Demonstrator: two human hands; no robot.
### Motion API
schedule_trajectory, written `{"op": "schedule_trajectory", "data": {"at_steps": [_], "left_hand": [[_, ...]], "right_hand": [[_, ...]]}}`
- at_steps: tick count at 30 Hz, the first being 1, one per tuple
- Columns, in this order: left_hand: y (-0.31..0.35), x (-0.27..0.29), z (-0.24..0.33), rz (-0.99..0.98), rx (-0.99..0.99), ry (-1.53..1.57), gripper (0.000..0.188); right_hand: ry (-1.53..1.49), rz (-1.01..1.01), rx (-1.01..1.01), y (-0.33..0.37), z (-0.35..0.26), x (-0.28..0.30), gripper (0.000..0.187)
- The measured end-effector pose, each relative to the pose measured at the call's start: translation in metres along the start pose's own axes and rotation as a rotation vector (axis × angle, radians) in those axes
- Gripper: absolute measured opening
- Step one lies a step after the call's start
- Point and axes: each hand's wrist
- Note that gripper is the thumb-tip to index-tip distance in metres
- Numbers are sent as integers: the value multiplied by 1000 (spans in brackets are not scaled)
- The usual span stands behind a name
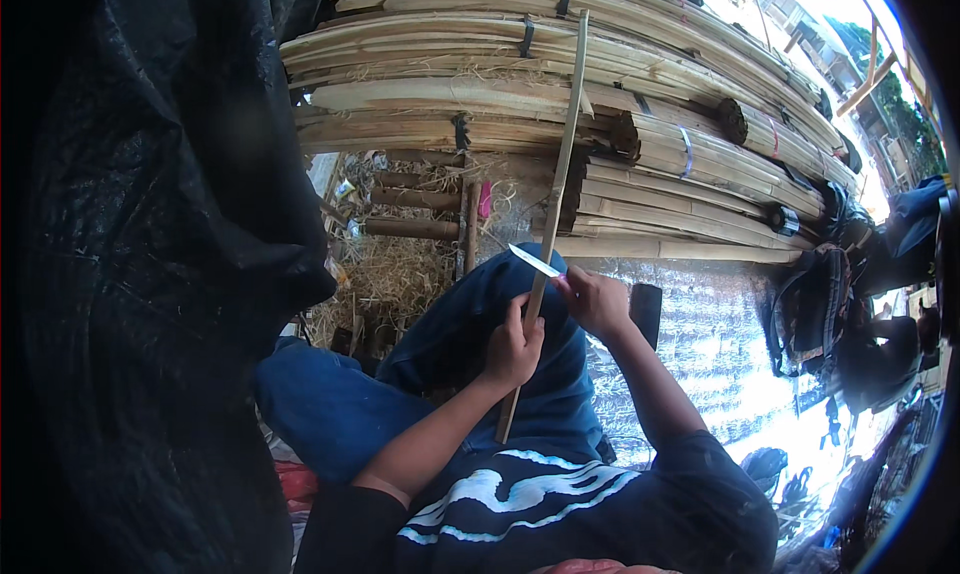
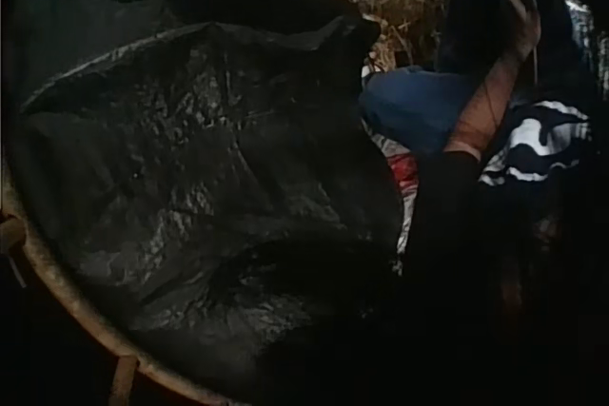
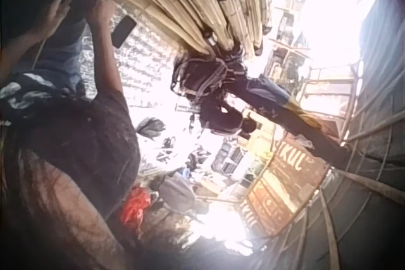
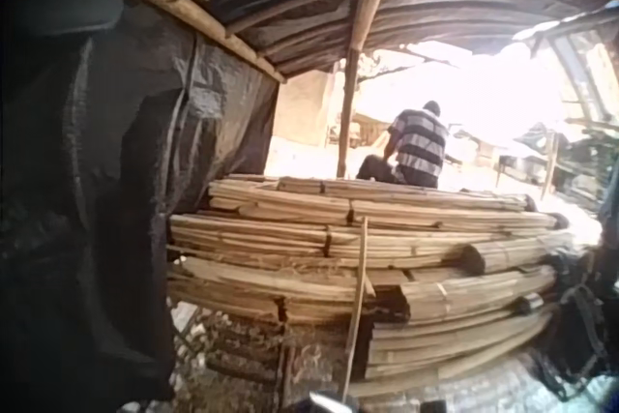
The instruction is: The recorder uses a small knife to shave and smooth a long strip of bamboo while sitting in a workshop.
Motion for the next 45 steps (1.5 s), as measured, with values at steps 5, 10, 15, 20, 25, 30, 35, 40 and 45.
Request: {"op": "schedule_trajectory", "data": {"at_steps": [5, 10, 15, 20, 25, 30, 35, 40, 45], "left_hand": [[-4, -3, 2, -7, 1, -5, 37], [-3, -3, 3, -49, 69, -33, 39], [0, -10, -9, 15, 1, -44, 39], [1, -9, -6, -34, 53, -81, 38], [-3, -13, -11, 30, -37, -53, 38], [-5, -13, -14, 21, -25, -103, 39], [4, -13, -18, 31, -69, -110, 39], [0, -14, -13, 16, -69, -103, 39], [-3, -13, -13, 14, -81, -112, 41]], "right_hand": [[81, -1, -104, -22, 16, 3, 41], [197, -34, -146, -53, 39, 10, 42], [235, -124, -68, -69, 50, 14, 43], [375, -202, 9, -75, 48, 14, 45], [364, -124, 71, -86, 60, 7, 45], [428, -223, 165, -82, 51, 6, 49], [426, -279, 37, -101, 60, 18, 47], [353, -219, -8, -101, 68, 16, 45], [354, -264, 23, -87, 65, 23, 46]]}}
Point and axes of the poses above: each hand's wrist, its own y-axis away from the middle knuckle, its own x-axis out of the back of the hand, z = x × y, and after that the axes turned 6 degrees about y, right-handed
